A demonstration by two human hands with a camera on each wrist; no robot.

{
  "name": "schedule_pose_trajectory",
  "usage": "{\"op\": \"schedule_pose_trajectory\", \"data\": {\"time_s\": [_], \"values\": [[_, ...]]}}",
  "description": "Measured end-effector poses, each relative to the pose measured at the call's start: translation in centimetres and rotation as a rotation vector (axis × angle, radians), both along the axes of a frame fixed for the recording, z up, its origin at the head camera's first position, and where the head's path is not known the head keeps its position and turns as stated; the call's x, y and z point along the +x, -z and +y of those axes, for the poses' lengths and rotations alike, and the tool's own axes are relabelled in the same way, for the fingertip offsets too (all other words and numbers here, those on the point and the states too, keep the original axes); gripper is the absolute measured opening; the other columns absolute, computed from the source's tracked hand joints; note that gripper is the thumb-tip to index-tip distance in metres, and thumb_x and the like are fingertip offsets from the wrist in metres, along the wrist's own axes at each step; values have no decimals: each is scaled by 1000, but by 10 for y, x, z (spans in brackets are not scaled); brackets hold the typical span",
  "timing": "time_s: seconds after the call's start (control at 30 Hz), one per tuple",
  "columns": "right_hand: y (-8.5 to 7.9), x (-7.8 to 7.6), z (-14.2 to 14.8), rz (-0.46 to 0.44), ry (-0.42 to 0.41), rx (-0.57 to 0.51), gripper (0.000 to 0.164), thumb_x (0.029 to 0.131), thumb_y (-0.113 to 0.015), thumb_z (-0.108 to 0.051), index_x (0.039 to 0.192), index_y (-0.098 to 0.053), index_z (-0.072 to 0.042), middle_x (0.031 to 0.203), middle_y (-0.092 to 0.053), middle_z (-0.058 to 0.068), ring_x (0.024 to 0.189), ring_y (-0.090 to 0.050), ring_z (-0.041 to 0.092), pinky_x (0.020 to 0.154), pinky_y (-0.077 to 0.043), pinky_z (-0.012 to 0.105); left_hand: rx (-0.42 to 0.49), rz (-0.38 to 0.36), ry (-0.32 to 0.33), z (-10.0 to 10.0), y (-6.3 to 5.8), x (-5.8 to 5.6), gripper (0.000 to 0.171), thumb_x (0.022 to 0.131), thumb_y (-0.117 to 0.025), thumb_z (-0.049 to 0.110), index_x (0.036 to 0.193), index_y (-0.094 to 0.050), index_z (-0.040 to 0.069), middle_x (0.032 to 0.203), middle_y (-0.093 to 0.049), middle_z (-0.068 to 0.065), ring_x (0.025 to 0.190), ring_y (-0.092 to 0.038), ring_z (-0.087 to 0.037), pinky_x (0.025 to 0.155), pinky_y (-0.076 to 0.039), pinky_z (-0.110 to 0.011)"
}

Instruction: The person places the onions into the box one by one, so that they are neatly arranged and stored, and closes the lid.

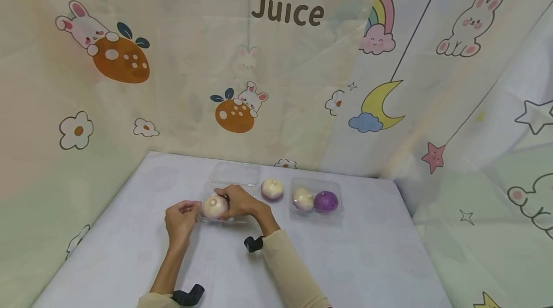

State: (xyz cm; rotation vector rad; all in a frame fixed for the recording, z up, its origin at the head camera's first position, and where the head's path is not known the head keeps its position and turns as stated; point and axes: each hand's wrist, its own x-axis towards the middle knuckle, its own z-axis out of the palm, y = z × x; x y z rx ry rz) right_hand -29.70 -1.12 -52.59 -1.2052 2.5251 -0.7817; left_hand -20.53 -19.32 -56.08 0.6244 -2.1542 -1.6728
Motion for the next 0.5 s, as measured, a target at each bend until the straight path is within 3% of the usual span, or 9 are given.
{"op": "schedule_pose_trajectory", "data": {"time_s": [0.2,0.33,0.5], "values": [[-2,0,2,13,9,17,87,82,-98,-19,155,-57,2,154,-65,13,128,-63,6,113,-50,16,3,10,0,-1,-1,-1,15,100,-74,5,105,-80,-8,82,-78,-11,57,-63,-12,50,-57,-22],[-2,-1,5,34,22,43,90,81,-99,-27,156,-56,-1,151,-69,10,118,-67,7,105,-55,19,10,13,4,-1,0,-1,16,100,-74,5,104,-80,-9,80,-76,-8,56,-63,-11,50,-56,-22],[-3,-1,11,24,57,62,93,79,-101,-31,157,-57,-5,152,-69,7,120,-75,16,111,-55,28,11,8,9,0,0,0,16,100,-74,6,105,-80,-8,81,-77,-9,56,-63,-11,51,-58,-23]]}}
